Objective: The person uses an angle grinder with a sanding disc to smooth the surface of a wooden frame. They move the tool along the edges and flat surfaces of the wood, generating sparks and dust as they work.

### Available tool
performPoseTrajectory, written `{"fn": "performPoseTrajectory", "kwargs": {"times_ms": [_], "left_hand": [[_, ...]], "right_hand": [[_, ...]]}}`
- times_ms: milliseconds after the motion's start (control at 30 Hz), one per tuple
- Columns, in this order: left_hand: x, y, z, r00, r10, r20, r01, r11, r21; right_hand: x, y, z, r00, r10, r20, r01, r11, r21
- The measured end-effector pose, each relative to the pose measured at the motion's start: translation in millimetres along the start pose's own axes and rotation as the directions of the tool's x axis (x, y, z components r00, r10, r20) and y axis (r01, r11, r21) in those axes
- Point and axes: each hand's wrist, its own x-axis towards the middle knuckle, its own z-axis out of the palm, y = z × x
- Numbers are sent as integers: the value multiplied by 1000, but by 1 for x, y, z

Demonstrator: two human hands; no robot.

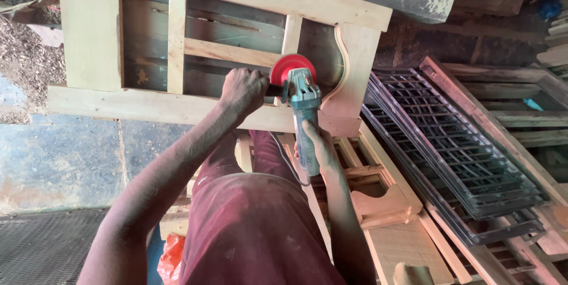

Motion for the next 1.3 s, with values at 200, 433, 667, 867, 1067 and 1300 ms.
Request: {"fn": "performPoseTrajectory", "kwargs": {"times_ms": [200,433,667,867,1067,1300], "left_hand": [[-17,8,15,995,37,-94,-36,999,17],[-37,14,22,999,40,-33,-40,999,0],[-56,18,28,998,45,32,-47,997,57],[-49,9,25,997,11,-73,-10,1000,25],[-85,28,48,1000,-4,20,5,999,-48],[-95,40,52,1000,-23,11,24,997,-74]], "right_hand": [[-10,16,-3,999,7,36,-9,999,37],[-22,40,-5,999,-2,47,-2,995,95],[-31,55,0,998,55,43,-58,995,85],[-23,48,1,1000,14,8,-14,999,49],[-43,71,-5,1000,17,23,-18,999,28],[-48,85,-16,1000,-14,28,13,1000,13]]}}
